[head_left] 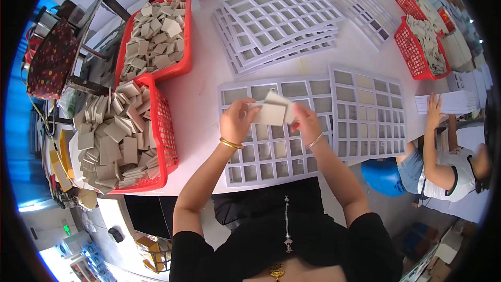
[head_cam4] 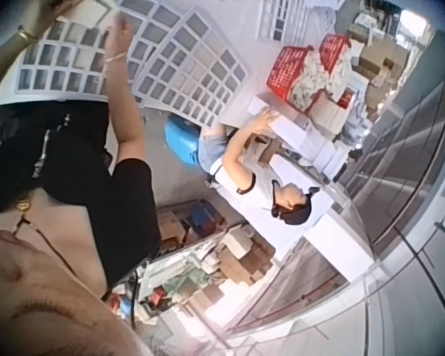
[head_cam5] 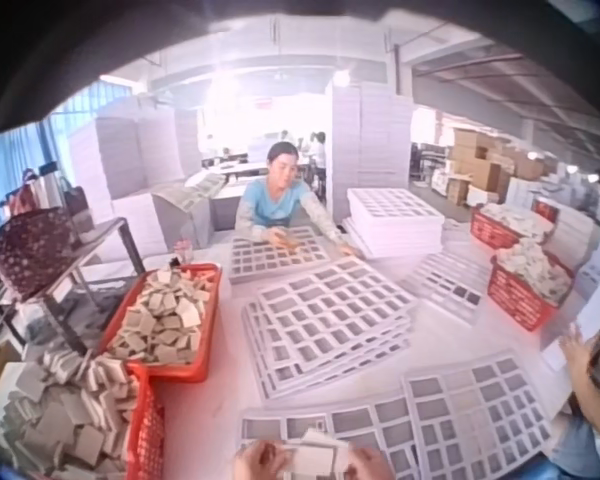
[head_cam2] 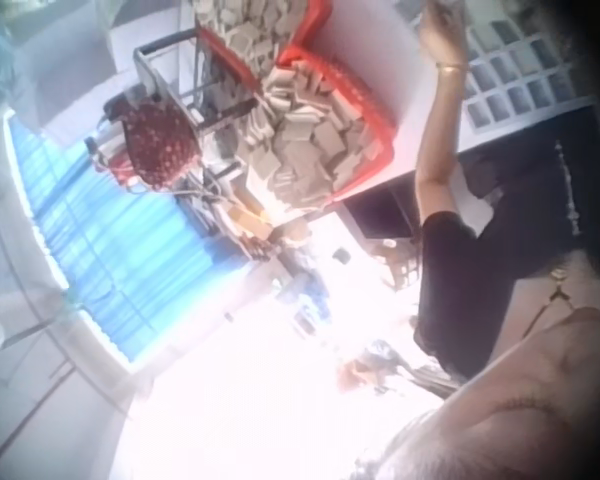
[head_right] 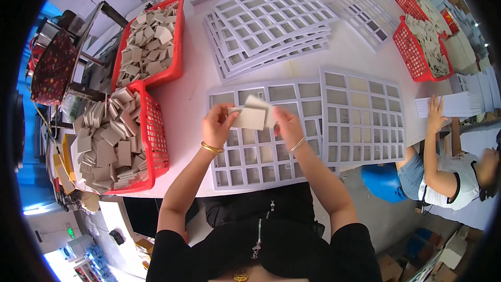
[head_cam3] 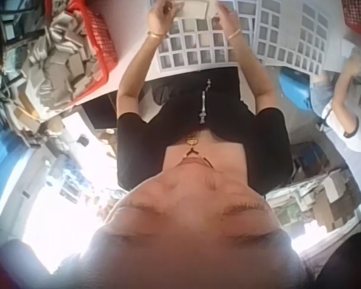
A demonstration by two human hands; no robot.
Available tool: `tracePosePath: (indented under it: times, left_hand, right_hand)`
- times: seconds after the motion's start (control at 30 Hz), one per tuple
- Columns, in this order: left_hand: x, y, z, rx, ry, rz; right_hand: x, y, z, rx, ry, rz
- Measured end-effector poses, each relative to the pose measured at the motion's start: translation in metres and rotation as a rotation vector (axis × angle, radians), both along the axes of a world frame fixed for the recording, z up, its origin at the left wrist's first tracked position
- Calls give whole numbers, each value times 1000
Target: The person repeatedly picks small beige square tiles from a red basket and places them into the compartments of a white grid tray. The person continues this repetitive action throughout the clip, filling the tray's slots one by one.
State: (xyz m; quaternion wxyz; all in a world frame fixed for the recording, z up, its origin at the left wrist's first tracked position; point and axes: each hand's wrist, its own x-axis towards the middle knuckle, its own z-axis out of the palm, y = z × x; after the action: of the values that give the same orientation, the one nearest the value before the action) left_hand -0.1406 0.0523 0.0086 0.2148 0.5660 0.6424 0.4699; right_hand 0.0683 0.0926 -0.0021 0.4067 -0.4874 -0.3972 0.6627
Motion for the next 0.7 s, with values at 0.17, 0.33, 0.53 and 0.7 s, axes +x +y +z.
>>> tracePosePath:
  times: [0.17, 0.33, 0.53, 0.7]
  left_hand:
    - [-5, 17, -30, -176, -53, 22]
    - [-4, 31, -73, -268, 131, -79]
    - [11, 31, -57, -265, 433, -72]
    - [7, 12, -55, -5, 806, -343]
  right_hand:
    - [43, 41, -21, 64, 33, -299]
    - [44, 52, -8, 149, 45, -254]
    - [27, 69, -26, 341, -139, -81]
    - [-7, 91, -44, 526, -456, 164]
